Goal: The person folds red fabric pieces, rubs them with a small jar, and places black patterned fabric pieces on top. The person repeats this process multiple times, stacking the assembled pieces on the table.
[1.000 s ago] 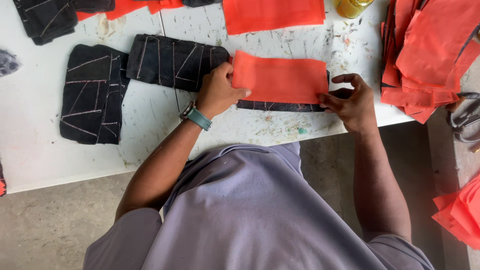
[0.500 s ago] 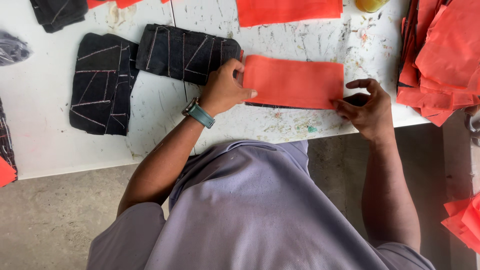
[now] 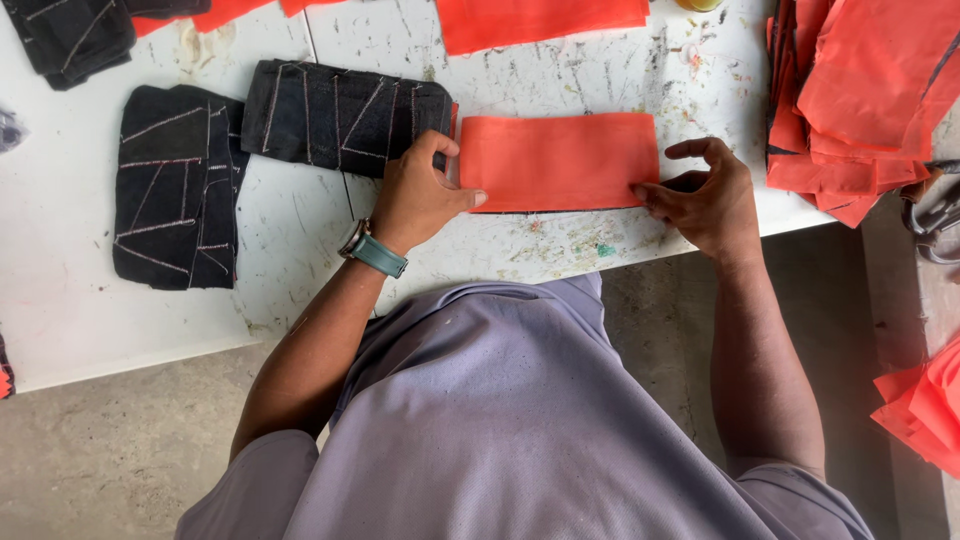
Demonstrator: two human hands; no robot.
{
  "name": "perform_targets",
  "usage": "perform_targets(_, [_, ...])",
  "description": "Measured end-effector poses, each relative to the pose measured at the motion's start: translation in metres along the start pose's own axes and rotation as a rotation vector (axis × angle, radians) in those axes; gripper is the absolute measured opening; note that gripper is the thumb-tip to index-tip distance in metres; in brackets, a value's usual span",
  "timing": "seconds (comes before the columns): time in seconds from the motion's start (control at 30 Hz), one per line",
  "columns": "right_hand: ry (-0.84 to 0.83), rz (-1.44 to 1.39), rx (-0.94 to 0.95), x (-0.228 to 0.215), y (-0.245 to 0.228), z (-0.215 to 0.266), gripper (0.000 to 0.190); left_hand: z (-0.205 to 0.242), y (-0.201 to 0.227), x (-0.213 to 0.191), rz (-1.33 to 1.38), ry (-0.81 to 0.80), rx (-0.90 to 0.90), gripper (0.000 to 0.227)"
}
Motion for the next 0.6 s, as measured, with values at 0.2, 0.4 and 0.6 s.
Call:
perform_targets(0.2, [-0.017,0.079,-0.032,0.0002,-0.0053,0.0022,0.053,0.0022,-0.0005,0.0006,-0.021,0.019,-0.052,0.059])
perform_targets(0.4, [-0.009,0.126,-0.081,-0.0018,0.0009,0.0038,0.052,0.0026,-0.0016,0.0031,0.009,0.017,-0.023,0.06])
perform_targets(0.6, [0.008,0.136,-0.077,-0.0016,0.0016,0.0045,0.051,0.0075,-0.0042,0.0028,0.025,0.022,0.009,0.059])
Point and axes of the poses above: each hand's wrist, its own z-axis away from the middle knuckle, its own x-axis out of the palm, y = z × x, the point moved 3 cm from there along -z, towards the middle knuckle, and after that the axes turned 12 degrees about -y, right-handed, at the moved point
